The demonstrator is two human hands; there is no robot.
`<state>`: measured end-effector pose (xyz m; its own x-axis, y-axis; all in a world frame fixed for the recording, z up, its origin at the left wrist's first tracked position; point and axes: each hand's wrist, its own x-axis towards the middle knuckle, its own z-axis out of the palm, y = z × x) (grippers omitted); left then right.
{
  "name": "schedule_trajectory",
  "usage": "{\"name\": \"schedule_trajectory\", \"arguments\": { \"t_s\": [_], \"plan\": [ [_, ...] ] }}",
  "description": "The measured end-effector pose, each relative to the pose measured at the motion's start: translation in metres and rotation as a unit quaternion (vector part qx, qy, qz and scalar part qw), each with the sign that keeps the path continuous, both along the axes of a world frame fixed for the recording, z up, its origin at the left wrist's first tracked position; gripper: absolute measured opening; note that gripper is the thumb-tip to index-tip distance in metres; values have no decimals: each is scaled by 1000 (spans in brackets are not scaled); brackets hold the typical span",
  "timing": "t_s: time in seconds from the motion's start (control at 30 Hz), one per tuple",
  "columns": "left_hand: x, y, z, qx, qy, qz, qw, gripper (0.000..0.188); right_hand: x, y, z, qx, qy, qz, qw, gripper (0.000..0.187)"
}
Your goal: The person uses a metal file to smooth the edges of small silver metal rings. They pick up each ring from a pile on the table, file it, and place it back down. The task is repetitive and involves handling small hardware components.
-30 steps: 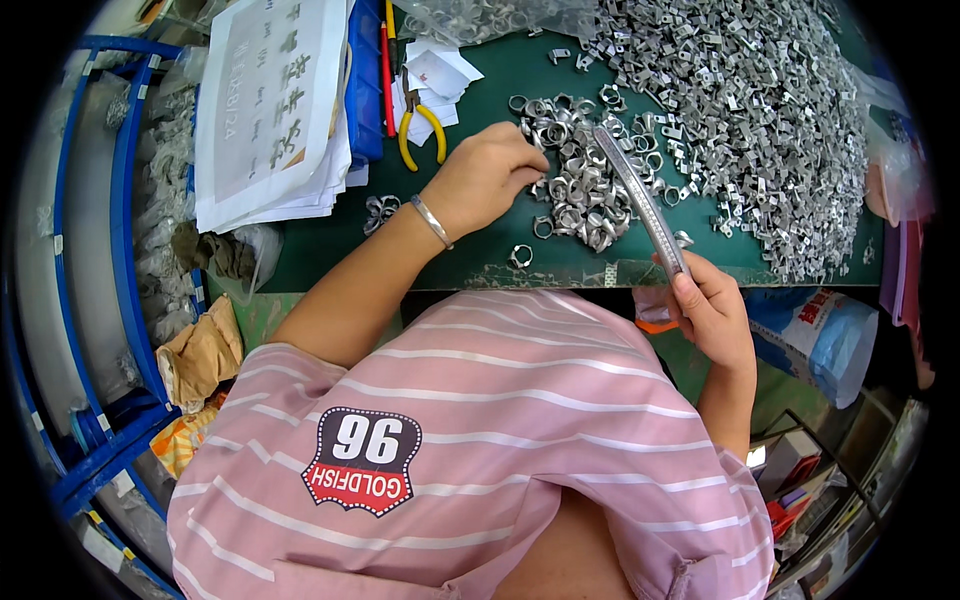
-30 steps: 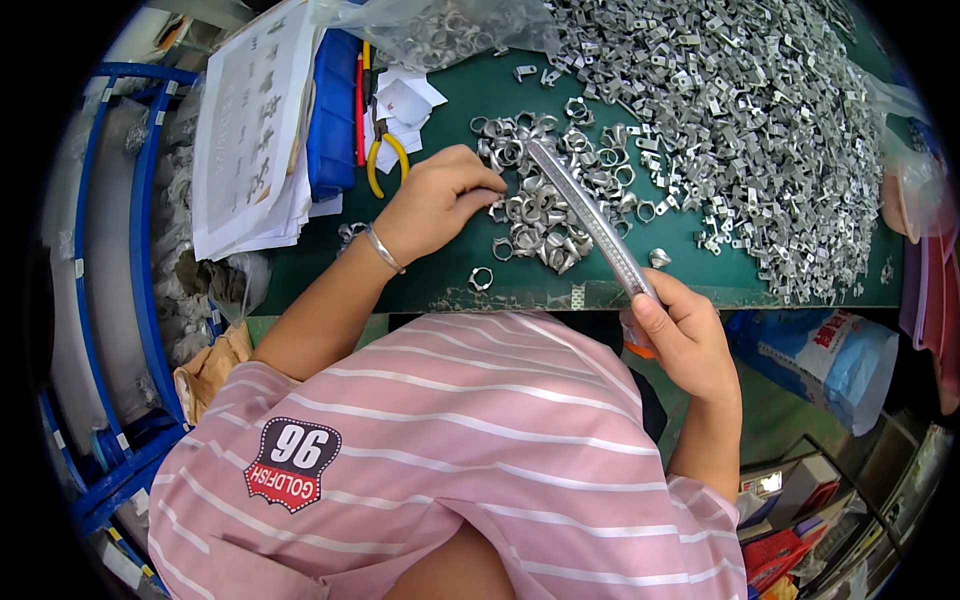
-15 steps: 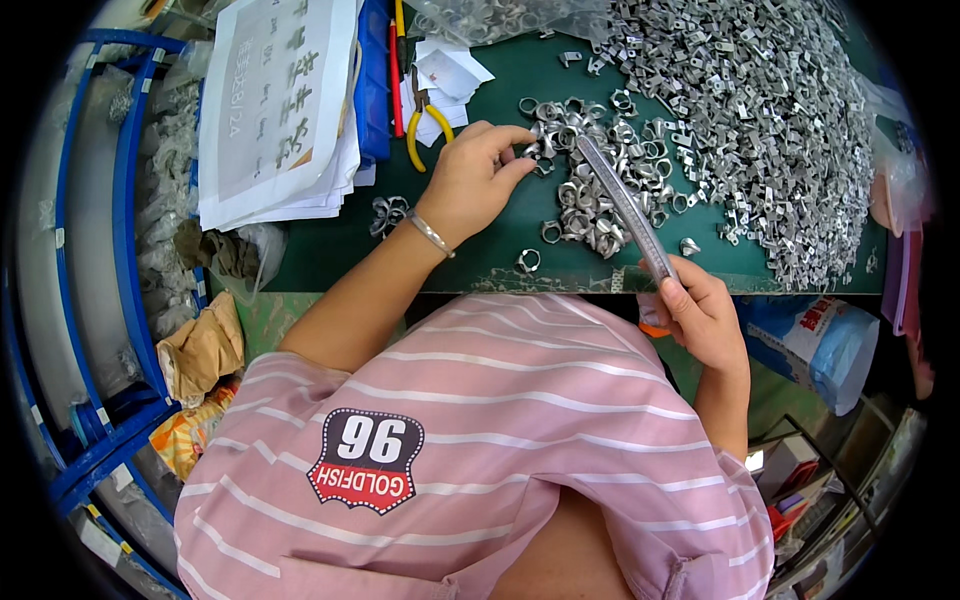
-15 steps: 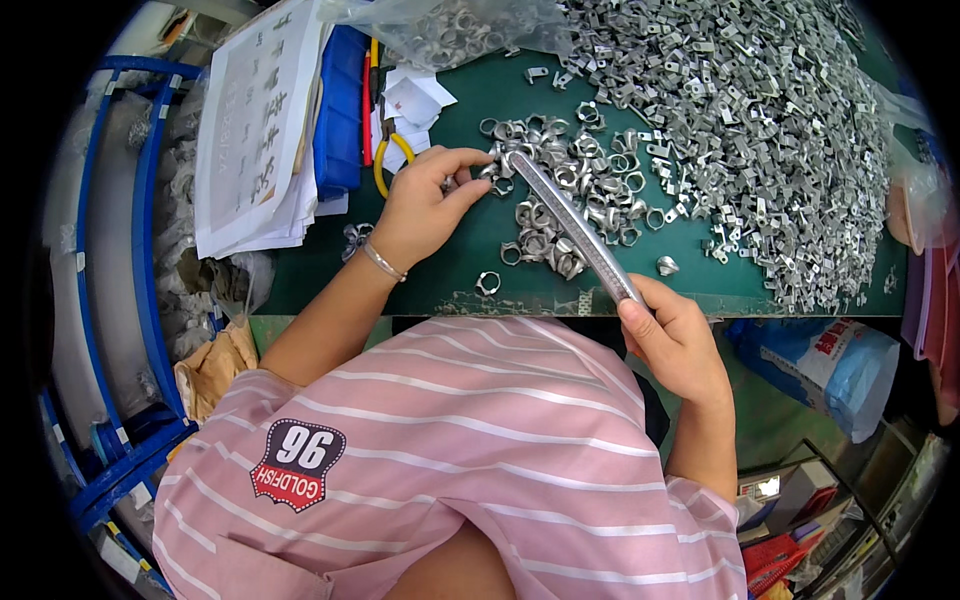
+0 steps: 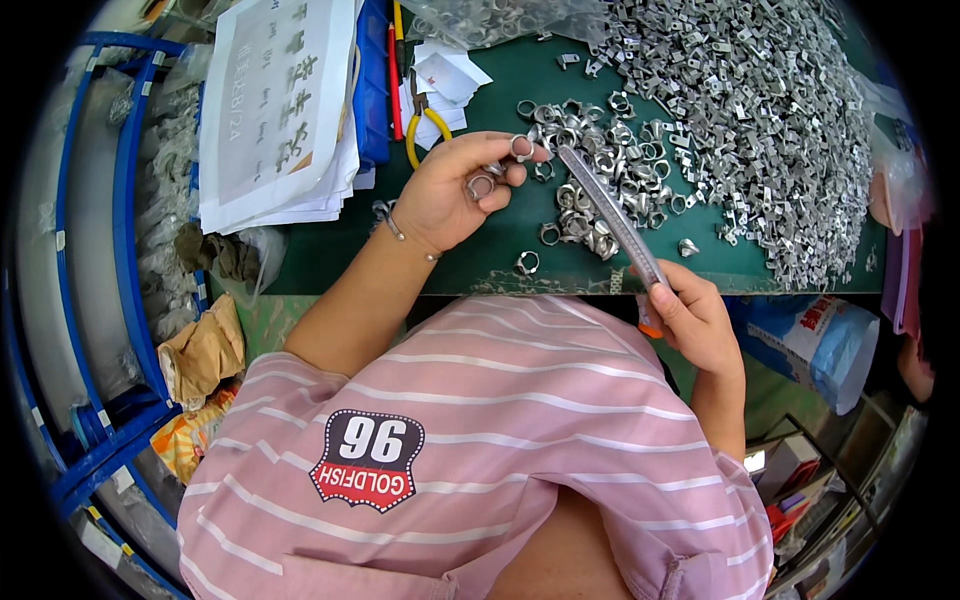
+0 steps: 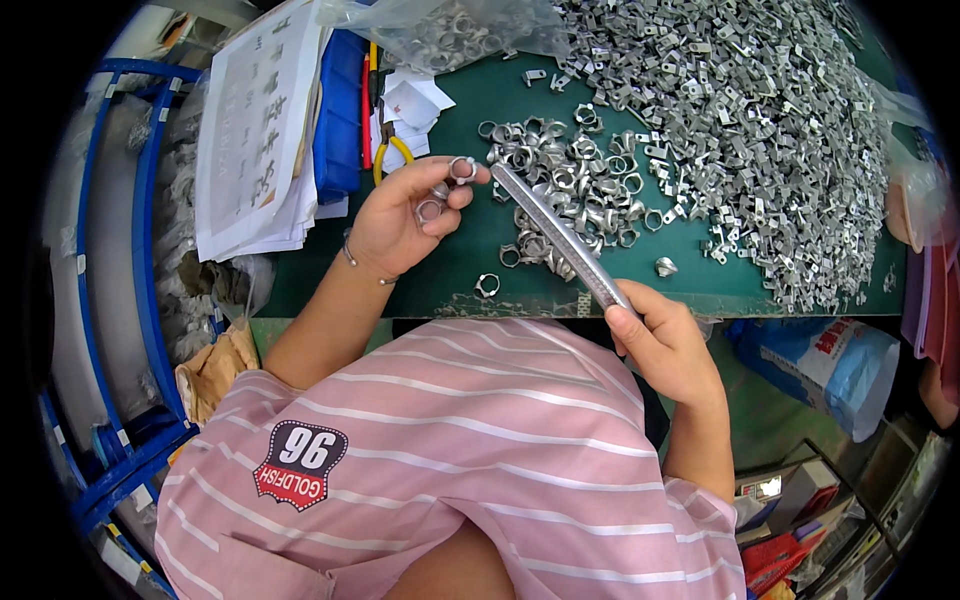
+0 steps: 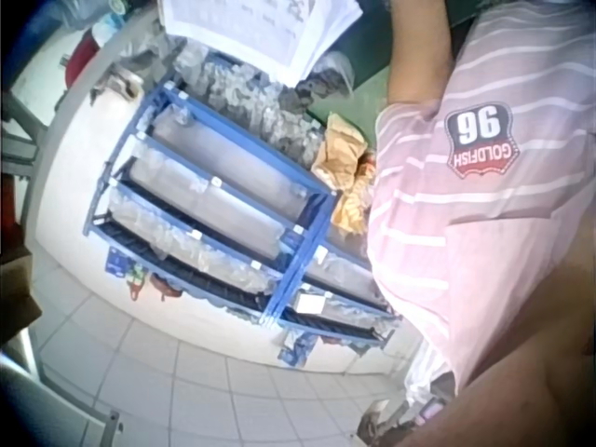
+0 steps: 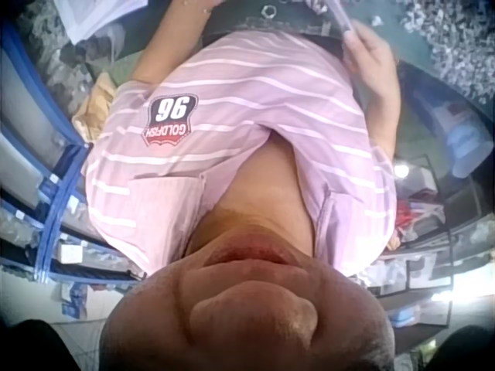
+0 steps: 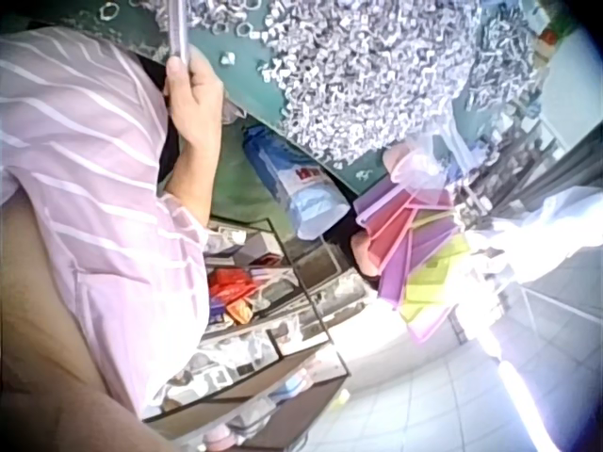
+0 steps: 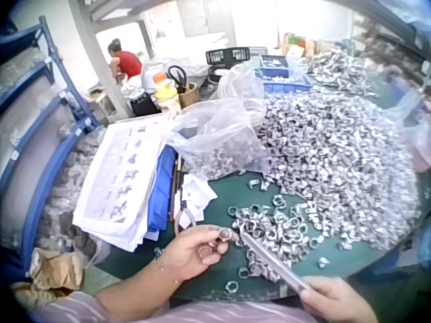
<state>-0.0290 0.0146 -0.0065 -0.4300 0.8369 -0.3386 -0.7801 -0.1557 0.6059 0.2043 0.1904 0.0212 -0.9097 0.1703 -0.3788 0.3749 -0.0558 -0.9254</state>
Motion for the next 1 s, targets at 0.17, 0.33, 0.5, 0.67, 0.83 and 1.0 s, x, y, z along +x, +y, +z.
{"name": "schedule_trajectory", "arguments": {
  "t_s": [0.17, 0.33, 0.5, 0.67, 0.83, 1.0],
  "plan": [
    [3, -2, 2, 88, -22, -38, 995, 19, -3, -2, -1, -5, -10, 7, 1000, 36],
    [10, 2, 12, 1, 77, -28, 997, 19, -7, -3, 9, 8, -57, 20, 998, 32],
    [9, -1, 15, 28, 62, -60, 996, 19, -5, -1, 9, 26, -72, 52, 996, 29],
    [17, 1, 22, -67, 118, -51, 989, 20, -7, -4, 10, 24, -48, 56, 997, 28],
    [20, 2, 21, -53, 139, -61, 987, 21, -7, -4, 12, 16, -58, 56, 997, 28],
    [34, 3, 18, -64, 218, -108, 968, 32, -13, -10, 14, 4, -26, 72, 997, 28]
  ]
}}
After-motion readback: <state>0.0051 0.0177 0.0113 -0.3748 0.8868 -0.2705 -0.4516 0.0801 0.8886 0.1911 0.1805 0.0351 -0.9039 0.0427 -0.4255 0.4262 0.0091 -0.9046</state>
